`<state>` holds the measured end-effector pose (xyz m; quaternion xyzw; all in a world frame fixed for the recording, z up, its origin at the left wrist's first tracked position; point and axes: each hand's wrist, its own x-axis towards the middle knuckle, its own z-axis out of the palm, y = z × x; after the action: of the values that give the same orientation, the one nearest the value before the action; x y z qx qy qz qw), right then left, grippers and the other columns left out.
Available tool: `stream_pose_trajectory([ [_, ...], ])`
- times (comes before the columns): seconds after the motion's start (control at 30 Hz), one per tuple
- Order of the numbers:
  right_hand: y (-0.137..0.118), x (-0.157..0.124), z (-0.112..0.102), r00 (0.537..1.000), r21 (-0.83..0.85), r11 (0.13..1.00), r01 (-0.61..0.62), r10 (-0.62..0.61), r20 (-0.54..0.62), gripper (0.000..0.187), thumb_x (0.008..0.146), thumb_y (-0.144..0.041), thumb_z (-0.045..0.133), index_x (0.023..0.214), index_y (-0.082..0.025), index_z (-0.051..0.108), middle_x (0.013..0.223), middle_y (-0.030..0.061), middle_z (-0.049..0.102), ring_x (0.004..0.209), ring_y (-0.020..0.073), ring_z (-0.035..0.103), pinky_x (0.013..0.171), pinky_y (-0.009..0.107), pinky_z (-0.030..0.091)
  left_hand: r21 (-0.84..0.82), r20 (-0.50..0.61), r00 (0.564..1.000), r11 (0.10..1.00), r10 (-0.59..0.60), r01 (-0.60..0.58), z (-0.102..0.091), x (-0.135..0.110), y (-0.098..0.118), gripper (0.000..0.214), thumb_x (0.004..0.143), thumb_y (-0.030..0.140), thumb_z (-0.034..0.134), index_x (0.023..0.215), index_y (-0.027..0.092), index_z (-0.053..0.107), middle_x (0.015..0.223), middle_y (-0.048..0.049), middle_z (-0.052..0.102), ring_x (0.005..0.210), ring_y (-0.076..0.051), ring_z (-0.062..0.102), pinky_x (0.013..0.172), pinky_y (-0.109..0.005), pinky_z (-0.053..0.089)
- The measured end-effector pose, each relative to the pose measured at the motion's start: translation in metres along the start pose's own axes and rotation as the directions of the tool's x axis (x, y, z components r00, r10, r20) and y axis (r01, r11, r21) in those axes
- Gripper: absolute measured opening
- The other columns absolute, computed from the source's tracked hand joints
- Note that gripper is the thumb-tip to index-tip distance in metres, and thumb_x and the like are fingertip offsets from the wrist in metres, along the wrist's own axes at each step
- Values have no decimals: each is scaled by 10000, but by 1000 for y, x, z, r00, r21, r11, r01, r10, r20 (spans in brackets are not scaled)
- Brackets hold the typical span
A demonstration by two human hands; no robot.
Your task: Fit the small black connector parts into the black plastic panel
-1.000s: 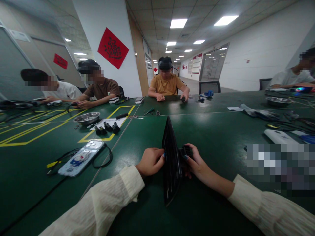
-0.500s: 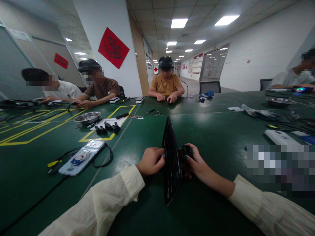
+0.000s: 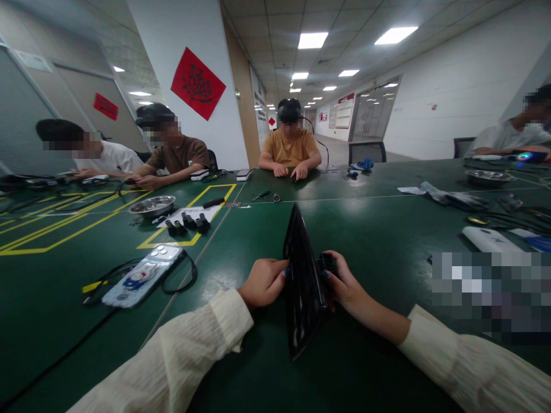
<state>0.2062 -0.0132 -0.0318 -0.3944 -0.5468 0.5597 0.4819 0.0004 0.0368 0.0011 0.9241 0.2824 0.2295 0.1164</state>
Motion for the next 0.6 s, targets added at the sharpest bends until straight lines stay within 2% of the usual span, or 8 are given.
stream_pose_trajectory([
  [0.1,2,1,-1,1000,-10,1000,4,-4,6,567,775,-505,468,1160,-238,149,577,-62,520,361,108,513,306,188,372,3,-9,998,998,-57,57,0,1,1,392,876,298,156,659,159,451,605,-36,511,557,-135,489,569,-242,361],
  [0.2,4,1,-2,1000,-15,1000,9,-9,9,579,774,-511,466,1167,-240,137,565,-66,516,365,120,524,301,191,370,38,-23,994,994,-104,105,1,2,2,405,887,307,180,612,160,438,580,-22,490,530,-117,467,556,-231,349],
  [0.4,0,0,0,1000,-20,1000,-14,14,4,558,782,-514,455,1158,-238,149,556,-66,522,364,116,522,301,193,373,29,-33,995,995,-94,95,1,3,3,380,873,321,237,599,155,443,554,-4,468,517,-105,454,542,-222,339],
  [0.6,1,1,0,1000,-6,1000,-11,12,5,563,783,-507,451,1163,-232,141,547,-71,523,366,113,520,301,186,379,15,-50,994,995,-98,99,1,1,2,342,864,341,249,667,158,461,576,-12,489,541,-124,483,545,-231,347],
])
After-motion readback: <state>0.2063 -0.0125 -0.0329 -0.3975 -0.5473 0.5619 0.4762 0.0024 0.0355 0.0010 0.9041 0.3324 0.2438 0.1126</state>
